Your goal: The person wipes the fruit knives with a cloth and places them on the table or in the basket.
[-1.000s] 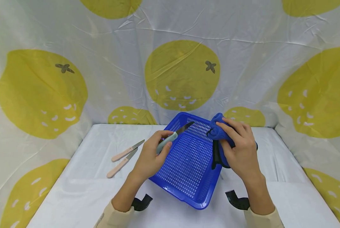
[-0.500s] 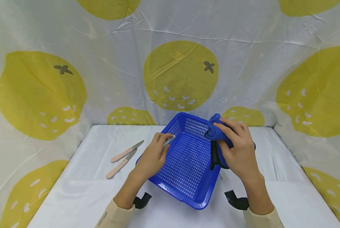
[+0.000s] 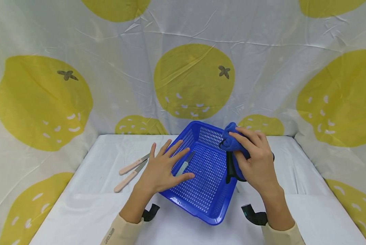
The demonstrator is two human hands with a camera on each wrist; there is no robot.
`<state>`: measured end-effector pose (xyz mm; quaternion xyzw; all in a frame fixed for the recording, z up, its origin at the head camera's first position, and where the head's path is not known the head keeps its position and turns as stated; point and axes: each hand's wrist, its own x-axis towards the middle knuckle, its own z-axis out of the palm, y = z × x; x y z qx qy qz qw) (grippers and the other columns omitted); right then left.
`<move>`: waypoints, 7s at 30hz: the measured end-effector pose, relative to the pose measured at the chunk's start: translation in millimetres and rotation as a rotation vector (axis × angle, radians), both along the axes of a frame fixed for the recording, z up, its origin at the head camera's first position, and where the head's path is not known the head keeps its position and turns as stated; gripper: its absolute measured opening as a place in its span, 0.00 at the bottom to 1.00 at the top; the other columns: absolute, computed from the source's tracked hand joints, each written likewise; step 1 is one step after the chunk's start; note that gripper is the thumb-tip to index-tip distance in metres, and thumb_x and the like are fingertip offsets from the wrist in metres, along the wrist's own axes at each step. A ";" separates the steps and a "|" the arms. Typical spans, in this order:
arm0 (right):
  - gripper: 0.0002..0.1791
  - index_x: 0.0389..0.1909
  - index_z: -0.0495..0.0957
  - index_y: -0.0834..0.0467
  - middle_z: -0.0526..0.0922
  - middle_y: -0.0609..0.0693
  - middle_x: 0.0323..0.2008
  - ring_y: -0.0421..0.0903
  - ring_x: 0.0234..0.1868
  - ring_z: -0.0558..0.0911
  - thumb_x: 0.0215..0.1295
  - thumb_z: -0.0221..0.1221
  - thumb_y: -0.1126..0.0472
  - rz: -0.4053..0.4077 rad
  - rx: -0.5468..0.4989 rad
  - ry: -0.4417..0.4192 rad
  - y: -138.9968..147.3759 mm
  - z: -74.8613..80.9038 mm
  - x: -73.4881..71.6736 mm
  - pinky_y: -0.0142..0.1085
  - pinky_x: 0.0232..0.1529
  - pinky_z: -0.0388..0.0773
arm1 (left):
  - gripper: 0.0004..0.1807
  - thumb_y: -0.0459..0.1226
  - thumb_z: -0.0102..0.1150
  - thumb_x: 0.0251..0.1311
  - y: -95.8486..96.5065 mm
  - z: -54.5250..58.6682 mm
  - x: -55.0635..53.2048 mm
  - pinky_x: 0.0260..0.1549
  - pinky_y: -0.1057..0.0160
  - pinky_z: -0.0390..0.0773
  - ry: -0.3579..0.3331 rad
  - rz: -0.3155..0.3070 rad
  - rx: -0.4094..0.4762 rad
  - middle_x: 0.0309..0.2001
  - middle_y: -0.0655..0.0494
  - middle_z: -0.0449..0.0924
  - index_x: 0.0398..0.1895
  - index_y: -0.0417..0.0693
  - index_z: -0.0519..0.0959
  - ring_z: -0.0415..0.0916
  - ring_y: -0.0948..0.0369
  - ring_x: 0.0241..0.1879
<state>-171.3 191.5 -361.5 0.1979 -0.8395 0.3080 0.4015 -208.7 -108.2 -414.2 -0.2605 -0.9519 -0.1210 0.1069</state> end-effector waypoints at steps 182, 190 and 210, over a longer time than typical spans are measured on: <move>0.26 0.58 0.85 0.54 0.81 0.53 0.63 0.56 0.60 0.75 0.59 0.68 0.74 0.046 0.039 -0.029 -8.8 -16.8 -9.2 0.41 0.61 0.75 | 0.11 0.31 0.74 0.57 4.4 36.6 19.5 0.22 0.66 0.84 0.009 -0.302 0.933 0.34 0.53 0.89 0.44 0.46 0.87 0.81 0.63 0.25; 0.28 0.56 0.86 0.53 0.82 0.53 0.62 0.57 0.57 0.75 0.55 0.68 0.77 0.121 0.004 0.055 -20.6 -12.1 -3.3 0.28 0.64 0.70 | 0.13 0.36 0.75 0.59 7.8 31.2 15.4 0.25 0.67 0.84 0.043 -0.255 0.874 0.33 0.55 0.87 0.46 0.49 0.86 0.82 0.64 0.27; 0.26 0.58 0.85 0.52 0.83 0.51 0.61 0.55 0.60 0.76 0.58 0.68 0.71 0.262 0.176 0.032 -55.9 -16.8 7.9 0.49 0.64 0.71 | 0.13 0.31 0.72 0.59 11.6 26.0 13.7 0.29 0.70 0.82 0.168 -0.329 0.732 0.41 0.53 0.87 0.47 0.45 0.84 0.81 0.65 0.30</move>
